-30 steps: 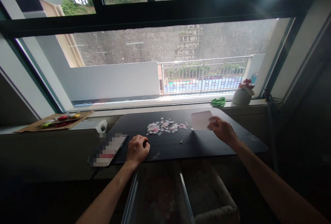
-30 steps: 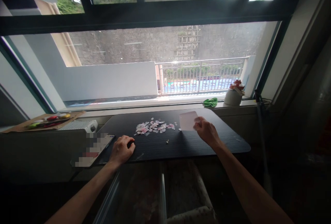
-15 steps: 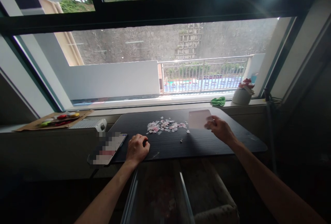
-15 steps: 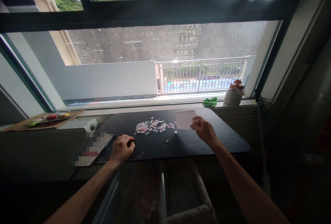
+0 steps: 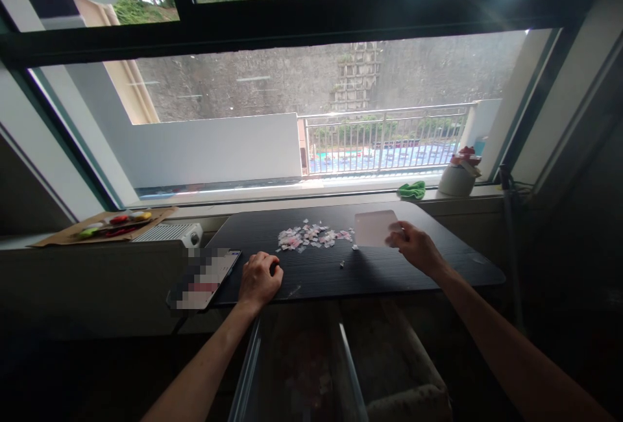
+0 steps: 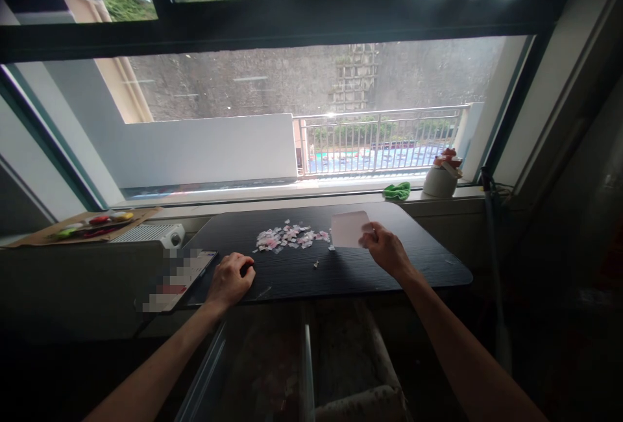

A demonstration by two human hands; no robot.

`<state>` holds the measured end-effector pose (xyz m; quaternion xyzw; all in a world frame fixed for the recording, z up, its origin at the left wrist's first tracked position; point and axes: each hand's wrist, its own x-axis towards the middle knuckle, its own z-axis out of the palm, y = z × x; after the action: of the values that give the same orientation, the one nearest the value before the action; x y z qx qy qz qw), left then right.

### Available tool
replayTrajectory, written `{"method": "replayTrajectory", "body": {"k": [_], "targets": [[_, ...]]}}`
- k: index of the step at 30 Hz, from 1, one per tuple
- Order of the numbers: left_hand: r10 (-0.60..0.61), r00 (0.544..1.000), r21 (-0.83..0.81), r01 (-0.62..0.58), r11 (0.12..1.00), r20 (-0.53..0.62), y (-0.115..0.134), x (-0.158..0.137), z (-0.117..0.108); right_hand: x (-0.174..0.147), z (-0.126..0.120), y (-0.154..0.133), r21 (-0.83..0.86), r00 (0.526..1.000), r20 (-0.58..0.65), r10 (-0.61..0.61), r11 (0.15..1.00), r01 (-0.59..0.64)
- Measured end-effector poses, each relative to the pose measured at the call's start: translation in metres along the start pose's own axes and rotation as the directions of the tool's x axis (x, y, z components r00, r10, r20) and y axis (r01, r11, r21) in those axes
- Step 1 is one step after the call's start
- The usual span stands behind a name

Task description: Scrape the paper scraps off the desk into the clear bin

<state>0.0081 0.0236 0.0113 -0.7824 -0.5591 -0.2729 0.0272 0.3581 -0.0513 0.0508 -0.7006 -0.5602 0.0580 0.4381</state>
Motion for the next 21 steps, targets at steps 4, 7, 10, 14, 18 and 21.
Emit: {"method": "replayTrajectory", "body": {"k": [4,7,10,14,18,21], "targets": [[0.000,1.000,-0.003,0.000,1.000,-0.002,0.0003,0.0000,-0.0002,-0.0018,-0.0016,-0.0003,-0.006,0.999,-0.040,0.009,1.000,-0.009],[0.008,1.000,-0.006,-0.008,1.000,-0.014,-0.0001,0.0001,0.0002,-0.0022,-0.0011,0.0006,0.063,1.000,0.010,-0.014,0.998,0.013],[0.008,1.000,0.000,-0.008,1.000,-0.013,-0.0009,0.0002,0.0009,-0.0009,0.0006,0.0004,0.054,1.000,0.026,0.004,0.999,-0.006],[0.011,1.000,0.000,-0.011,1.000,-0.024,-0.0015,0.0001,0.0018,0.0009,0.0026,0.0008,0.077,1.000,-0.007,0.009,0.997,-0.008],[0.009,1.000,-0.003,-0.009,1.000,-0.030,-0.0015,-0.0001,0.0020,-0.0025,0.0024,0.0037,0.092,0.999,0.032,0.005,0.996,-0.008],[0.004,1.000,-0.006,-0.005,1.000,-0.019,-0.0013,0.0000,0.0017,-0.0080,-0.0009,0.0039,0.121,0.996,0.083,0.023,0.992,-0.033]]}}
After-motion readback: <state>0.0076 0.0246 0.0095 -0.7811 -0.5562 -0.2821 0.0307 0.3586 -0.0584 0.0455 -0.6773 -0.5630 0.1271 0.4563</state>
